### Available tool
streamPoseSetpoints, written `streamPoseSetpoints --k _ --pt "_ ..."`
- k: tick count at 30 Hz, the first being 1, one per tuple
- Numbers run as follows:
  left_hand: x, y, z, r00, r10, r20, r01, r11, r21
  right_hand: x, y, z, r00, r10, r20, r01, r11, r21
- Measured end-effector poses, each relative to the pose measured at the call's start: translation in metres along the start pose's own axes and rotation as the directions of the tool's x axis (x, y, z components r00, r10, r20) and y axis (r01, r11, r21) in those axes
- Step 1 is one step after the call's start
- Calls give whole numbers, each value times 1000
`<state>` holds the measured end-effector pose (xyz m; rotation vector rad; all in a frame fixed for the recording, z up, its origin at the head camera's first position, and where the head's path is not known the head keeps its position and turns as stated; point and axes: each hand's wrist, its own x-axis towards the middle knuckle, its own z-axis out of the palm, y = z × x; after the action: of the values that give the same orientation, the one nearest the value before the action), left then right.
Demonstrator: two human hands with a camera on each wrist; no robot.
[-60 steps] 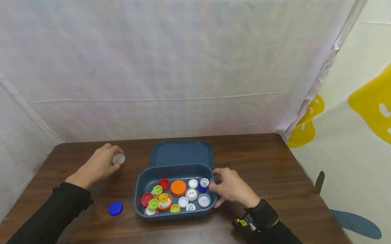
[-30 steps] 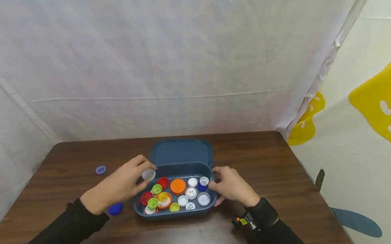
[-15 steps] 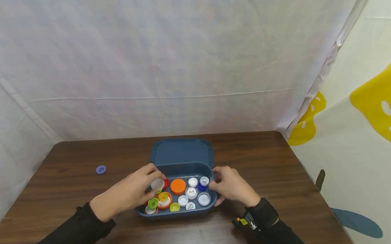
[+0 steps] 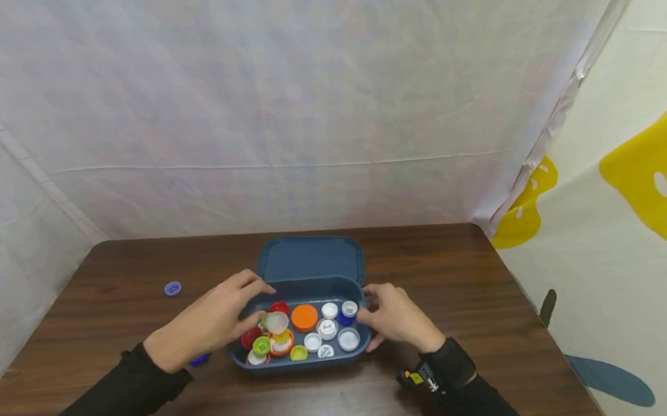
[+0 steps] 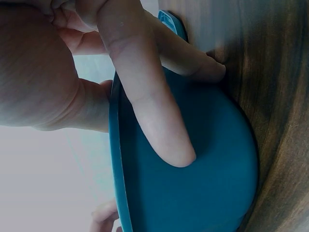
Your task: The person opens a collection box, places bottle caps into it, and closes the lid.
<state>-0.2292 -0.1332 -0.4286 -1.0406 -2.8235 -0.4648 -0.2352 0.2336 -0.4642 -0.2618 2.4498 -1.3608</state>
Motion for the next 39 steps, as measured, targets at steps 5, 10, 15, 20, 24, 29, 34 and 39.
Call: streamPoseSetpoints --k 5,10,15,20,24,29,34,39 --pt "-4 -18 -5 996 -47 -81 48 999 12 0 -1 -1 1000 -4 11 4 1000 10" --pt "-8 -38 -11 987 -99 -129 98 995 -10 0 -2 -1 1000 4 8 -4 1000 1" --pt "-14 -58 -14 977 -171 -131 170 985 -14 2 -2 -2 1000 13 -6 -12 1000 3" --pt "-20 -75 -15 962 -253 -99 252 967 -27 3 0 -2 1000 7 -8 -7 1000 8" --pt "-25 -89 -14 949 -307 -67 306 952 -29 3 0 -2 1000 8 -10 -7 1000 7" --pt "-31 -110 -11 910 -414 5 414 909 -37 3 1 -1 1000 7 -10 -7 1000 11" --pt "-39 -125 -9 872 -483 78 487 872 -46 1 3 0 1000 14 -7 -14 1000 18" --pt "-44 -138 -7 872 -475 120 483 874 -51 1 2 1 1000 19 -5 -18 1000 18"
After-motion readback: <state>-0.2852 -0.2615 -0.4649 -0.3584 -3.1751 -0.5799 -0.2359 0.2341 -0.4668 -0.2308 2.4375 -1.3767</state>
